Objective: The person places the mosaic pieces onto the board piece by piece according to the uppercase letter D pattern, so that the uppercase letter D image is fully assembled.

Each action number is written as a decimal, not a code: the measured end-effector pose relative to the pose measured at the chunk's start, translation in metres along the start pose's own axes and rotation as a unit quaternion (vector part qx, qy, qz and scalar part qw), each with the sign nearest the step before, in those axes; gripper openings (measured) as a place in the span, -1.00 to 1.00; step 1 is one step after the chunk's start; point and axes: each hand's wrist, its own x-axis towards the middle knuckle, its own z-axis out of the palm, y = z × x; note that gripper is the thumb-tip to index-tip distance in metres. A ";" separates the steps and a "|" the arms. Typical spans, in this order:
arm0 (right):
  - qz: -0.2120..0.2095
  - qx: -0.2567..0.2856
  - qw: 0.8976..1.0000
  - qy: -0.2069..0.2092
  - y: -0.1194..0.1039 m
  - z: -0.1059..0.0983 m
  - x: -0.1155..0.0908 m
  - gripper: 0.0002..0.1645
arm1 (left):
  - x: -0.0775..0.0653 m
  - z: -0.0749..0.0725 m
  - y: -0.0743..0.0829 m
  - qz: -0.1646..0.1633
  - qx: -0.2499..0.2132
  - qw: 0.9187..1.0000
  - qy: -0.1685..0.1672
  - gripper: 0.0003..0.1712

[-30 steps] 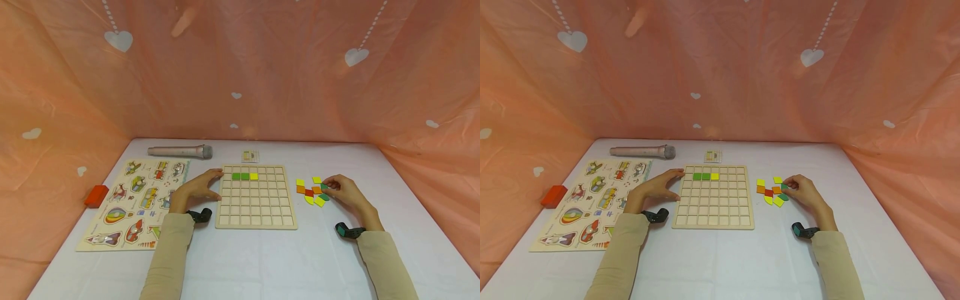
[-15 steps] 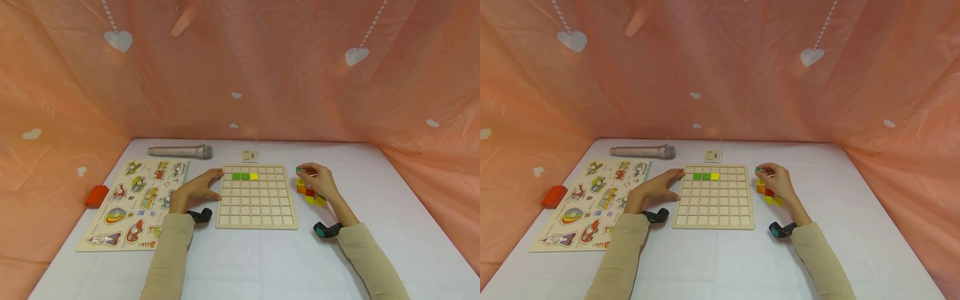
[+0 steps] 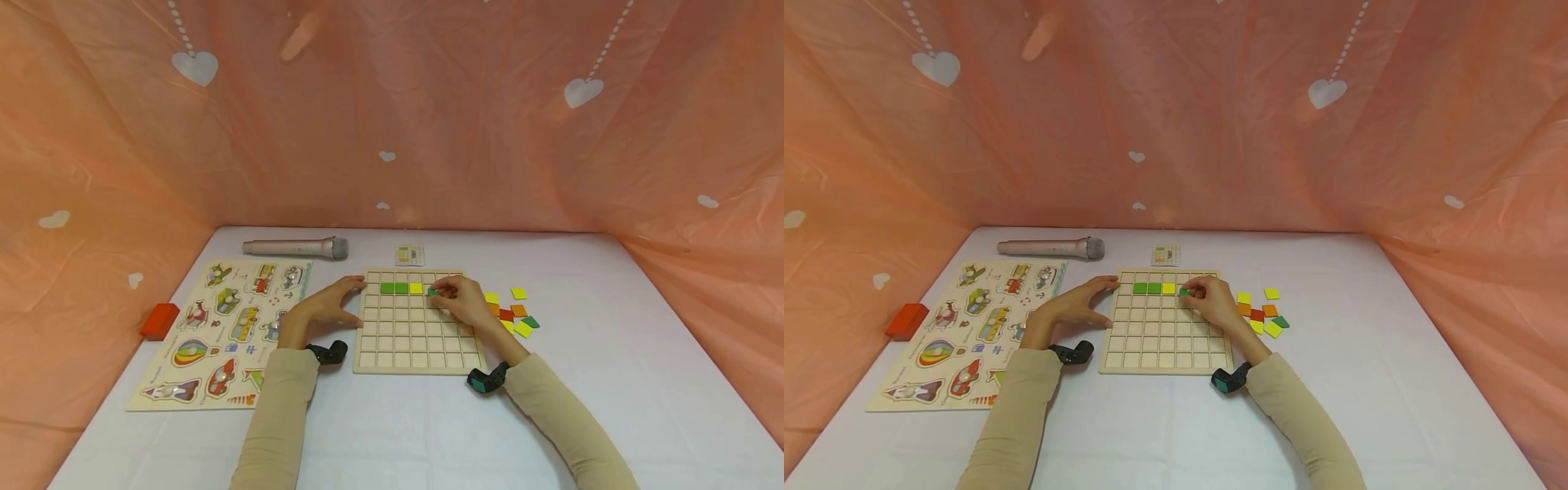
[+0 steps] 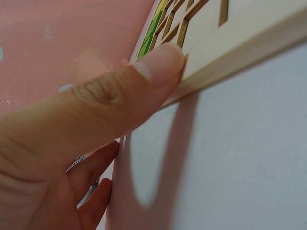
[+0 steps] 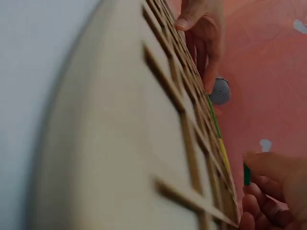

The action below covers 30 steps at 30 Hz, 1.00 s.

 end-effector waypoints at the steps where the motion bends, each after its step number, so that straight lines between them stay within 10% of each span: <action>1: 0.002 -0.003 1.000 -0.003 0.001 0.002 0.000 -0.73 | 0.000 0.000 0.000 -0.001 0.000 1.000 0.000 -0.04; 19: -0.020 -0.060 0.998 -0.025 -0.001 0.004 -0.001 -0.79 | 0.002 0.002 -0.005 -0.003 0.004 1.000 -0.001 -0.04; 30: -0.045 -0.061 0.997 -0.002 0.018 -0.052 -0.020 -0.80 | 0.002 0.002 -0.004 -0.004 0.002 1.000 -0.003 -0.03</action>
